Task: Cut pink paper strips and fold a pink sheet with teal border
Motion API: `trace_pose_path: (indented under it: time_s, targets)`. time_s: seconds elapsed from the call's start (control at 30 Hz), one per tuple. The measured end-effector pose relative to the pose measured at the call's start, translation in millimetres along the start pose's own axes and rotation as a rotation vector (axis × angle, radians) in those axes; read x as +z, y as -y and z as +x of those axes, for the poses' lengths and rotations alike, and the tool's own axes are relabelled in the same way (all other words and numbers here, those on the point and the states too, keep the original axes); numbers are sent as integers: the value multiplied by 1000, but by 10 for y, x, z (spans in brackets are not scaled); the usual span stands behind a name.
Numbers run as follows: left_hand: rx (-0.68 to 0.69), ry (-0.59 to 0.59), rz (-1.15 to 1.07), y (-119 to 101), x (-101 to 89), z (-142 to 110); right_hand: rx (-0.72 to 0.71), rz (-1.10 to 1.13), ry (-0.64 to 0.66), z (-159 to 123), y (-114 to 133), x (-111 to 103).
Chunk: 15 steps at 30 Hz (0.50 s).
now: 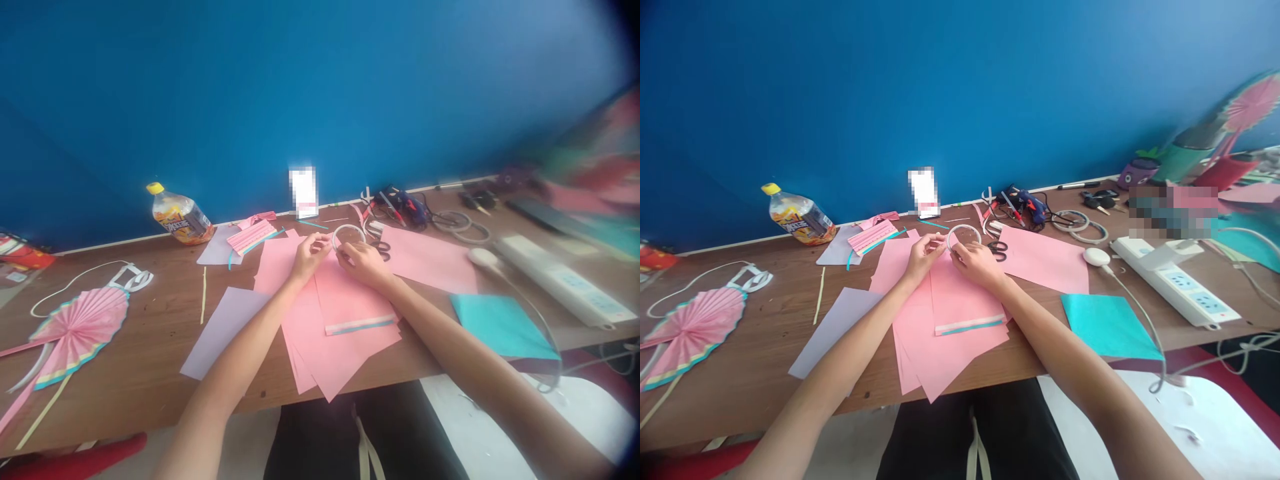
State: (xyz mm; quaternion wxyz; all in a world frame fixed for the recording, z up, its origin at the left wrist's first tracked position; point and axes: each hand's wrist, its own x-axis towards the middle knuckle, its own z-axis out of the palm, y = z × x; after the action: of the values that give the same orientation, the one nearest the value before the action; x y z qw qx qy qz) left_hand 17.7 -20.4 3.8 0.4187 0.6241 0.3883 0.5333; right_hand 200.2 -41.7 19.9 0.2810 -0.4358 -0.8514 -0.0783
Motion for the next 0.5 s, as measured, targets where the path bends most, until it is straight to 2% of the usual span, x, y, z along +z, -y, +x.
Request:
trace_pose_path:
  time_s: [0.27, 0.5]
  targets:
    - [-5, 41, -77, -25, -18, -8, 41, 46, 14, -33, -2, 23]
    - [-14, 127, -115, -15, -36, -6, 122, -42, -81, -25, -65, 79]
